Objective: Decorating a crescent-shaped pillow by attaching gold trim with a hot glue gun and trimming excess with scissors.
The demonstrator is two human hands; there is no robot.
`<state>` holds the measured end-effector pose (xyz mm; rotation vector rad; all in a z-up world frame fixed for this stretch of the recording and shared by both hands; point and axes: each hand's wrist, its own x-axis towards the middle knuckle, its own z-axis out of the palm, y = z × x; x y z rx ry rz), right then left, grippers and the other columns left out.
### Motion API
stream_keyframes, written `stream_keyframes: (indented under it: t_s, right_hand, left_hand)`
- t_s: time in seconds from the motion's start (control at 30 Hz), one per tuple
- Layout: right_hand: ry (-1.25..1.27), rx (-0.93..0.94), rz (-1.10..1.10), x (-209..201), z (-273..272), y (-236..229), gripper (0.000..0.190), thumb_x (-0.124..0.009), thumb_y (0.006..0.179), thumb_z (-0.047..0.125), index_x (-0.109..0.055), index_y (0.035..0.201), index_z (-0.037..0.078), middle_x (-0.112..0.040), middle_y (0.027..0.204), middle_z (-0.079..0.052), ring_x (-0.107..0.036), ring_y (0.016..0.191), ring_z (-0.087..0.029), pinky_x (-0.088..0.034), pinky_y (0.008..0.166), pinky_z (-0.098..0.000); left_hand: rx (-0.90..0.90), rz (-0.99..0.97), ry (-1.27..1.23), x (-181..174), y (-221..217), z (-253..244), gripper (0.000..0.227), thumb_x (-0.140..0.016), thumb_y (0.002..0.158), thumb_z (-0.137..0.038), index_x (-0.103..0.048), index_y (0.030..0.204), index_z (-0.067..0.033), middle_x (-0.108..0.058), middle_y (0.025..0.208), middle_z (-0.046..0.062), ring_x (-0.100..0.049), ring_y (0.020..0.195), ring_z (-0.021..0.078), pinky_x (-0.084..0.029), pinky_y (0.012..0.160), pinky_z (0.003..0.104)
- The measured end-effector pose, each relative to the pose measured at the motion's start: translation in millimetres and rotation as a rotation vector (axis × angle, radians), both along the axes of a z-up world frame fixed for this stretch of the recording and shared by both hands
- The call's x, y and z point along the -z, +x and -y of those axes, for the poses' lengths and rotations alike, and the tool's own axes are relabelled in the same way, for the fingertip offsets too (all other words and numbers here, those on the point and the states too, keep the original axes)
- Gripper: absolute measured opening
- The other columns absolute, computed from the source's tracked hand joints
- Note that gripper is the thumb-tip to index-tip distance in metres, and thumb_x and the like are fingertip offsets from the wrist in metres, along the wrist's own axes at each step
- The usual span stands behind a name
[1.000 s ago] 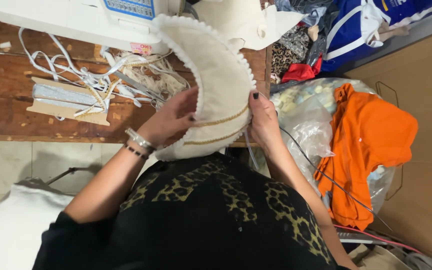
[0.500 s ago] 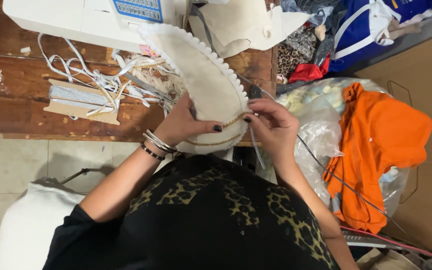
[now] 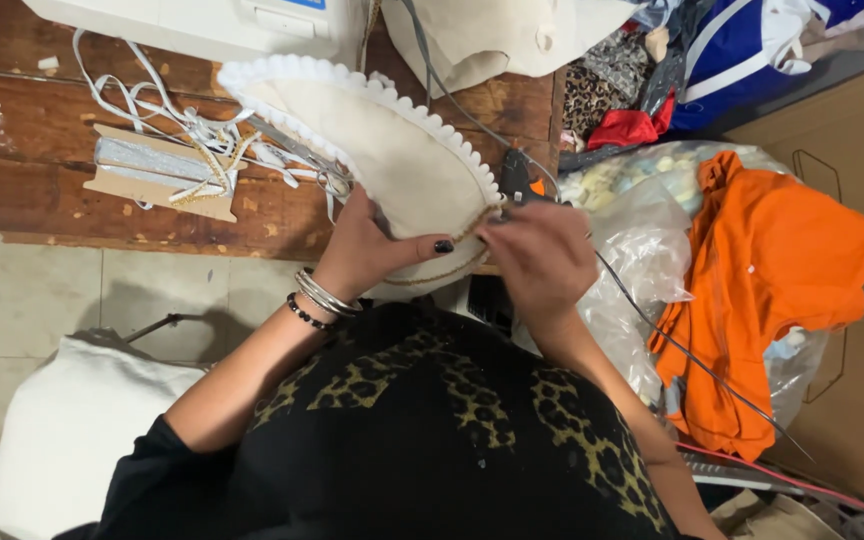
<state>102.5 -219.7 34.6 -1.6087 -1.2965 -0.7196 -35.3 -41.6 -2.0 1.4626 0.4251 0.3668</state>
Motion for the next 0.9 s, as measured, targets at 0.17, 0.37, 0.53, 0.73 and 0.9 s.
stream_keyframes:
  t_s: [0.17,0.37,0.53,0.73,0.9]
  right_hand:
    - [0.010,-0.032,-0.284,-19.0,-5.4,1.8,0.019,-0.095,0.080,0.008,-0.081,0.091,0.005,-0.073,0.097,-0.013,-0.069,0.085,-0.031,-0.057,0.078,-0.0407]
    - [0.002,-0.168,0.046,-15.3,-13.6,-15.7,0.015,-0.093,0.078,0.007,-0.079,0.076,0.012,-0.077,0.088,-0.010,-0.070,0.073,-0.032,-0.053,0.064,-0.0410]
    - [-0.212,-0.342,-0.132,21.4,-3.8,-16.9,0.007,-0.080,0.090,0.016,-0.077,0.083,0.016,-0.074,0.084,-0.005,-0.068,0.072,-0.023,-0.053,0.065,-0.0350]
    - [-0.569,-0.223,-0.524,67.6,22.5,0.8,0.013,-0.069,0.098,0.007,-0.071,0.085,0.009,-0.067,0.083,-0.006,-0.064,0.078,-0.023,-0.047,0.081,-0.0366]
    - [-0.662,-0.088,-0.674,74.0,-10.9,-10.7,0.008,-0.073,0.100,0.005,-0.075,0.108,0.006,-0.077,0.107,-0.005,-0.072,0.099,-0.015,-0.053,0.092,-0.0273]
  left_hand:
    - [-0.039,0.016,0.034,-1.0,-0.3,7.7,0.098,-0.101,0.063,-0.025,-0.048,0.143,-0.0030,-0.062,0.136,0.019,-0.054,0.132,0.0342,-0.038,0.112,0.056]
    - [-0.163,0.063,0.088,21.1,-26.0,8.7,0.087,-0.098,0.065,-0.014,-0.053,0.137,0.0014,-0.064,0.129,0.022,-0.057,0.125,0.0340,-0.044,0.108,0.057]
    - [-0.284,0.000,0.197,48.0,-109.3,-13.4,0.088,-0.093,0.063,-0.002,-0.050,0.139,0.0055,-0.061,0.130,0.022,-0.056,0.124,0.0331,-0.044,0.108,0.055]
    - [-0.646,-0.012,0.239,-17.1,-184.3,-54.8,0.060,-0.072,0.086,0.003,-0.042,0.138,-0.0015,-0.049,0.141,0.015,-0.048,0.133,0.0262,-0.043,0.123,0.045]
    - [-0.761,0.207,0.280,-7.7,-249.6,-103.8,0.070,-0.057,0.094,0.012,-0.026,0.155,-0.0024,-0.035,0.158,0.023,-0.037,0.148,0.0337,-0.033,0.133,0.050]
